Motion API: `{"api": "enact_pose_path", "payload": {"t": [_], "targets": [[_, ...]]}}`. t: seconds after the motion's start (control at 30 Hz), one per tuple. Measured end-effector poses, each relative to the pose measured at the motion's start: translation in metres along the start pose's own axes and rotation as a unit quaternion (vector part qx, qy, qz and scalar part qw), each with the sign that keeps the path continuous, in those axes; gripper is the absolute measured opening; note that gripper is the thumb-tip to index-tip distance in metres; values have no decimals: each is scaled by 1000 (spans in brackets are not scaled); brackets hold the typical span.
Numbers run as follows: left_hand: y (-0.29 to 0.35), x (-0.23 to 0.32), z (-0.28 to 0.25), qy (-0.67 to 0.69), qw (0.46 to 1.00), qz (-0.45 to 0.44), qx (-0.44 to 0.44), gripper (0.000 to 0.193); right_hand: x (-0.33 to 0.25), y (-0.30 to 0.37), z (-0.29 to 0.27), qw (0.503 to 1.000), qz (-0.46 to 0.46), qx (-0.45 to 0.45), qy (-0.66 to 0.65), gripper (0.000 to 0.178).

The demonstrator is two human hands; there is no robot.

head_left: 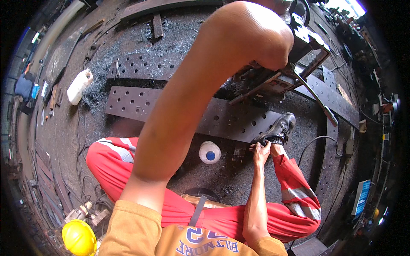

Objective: The person sits on the floor and uses a drill press to create holes in a metal plate. They repeatedly apply liquid from a bottle to the drilling area, reposition the plate, and continue drilling multiple holes.

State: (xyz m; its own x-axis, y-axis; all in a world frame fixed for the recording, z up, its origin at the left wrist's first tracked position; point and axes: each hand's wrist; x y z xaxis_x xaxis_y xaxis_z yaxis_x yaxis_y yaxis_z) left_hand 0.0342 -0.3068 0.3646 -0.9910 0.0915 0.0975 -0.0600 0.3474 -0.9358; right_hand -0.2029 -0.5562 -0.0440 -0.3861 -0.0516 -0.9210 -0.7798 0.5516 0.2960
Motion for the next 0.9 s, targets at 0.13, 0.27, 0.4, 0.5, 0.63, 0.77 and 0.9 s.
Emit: {"api": "enact_pose_path", "payload": {"t": [0.13, 0.27, 0.4, 0.5, 0.63, 0.77, 0.9], "targets": [[2, -3, 5, -7, 1000, -20, -10, 17, 1, 1, -9, 1000, 0, 11, 2, 48], [0, -6, 11, -6, 999, -29, -19, 16, 3, 1, -17, 1000, 4, 24, -2, 49], [-2, -2, -1, -30, 998, -43, -36, 15, -2, 1, -2, 1000, 2, 2, 3, 50], [-1, -2, 1, -28, 998, -49, -38, 15, 1, 0, -7, 1000, 1, 5, 0, 48], [-2, -1, 1, -33, 997, -55, -42, 14, 1, 0, -7, 1000, -4, 5, -3, 46], [-2, 0, -3, -44, 996, -65, -51, 13, 0, 1, -4, 1000, -7, -6, 2, 45], [-2, -3, -2, -45, 995, -73, -54, 13, -2, 1, -7, 1000, 3, 4, 7, 45]]}}
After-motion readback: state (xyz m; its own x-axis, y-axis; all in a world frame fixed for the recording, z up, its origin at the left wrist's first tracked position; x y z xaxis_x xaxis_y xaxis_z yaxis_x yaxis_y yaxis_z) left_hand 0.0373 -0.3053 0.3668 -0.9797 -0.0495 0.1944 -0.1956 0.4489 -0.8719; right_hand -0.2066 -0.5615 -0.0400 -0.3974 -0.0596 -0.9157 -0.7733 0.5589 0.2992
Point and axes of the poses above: each hand's wrist, its own y-axis away from the middle knuckle, its own z-axis out of the palm, x = y × z, and after that the axes turned 2 degrees about -y, right-handed
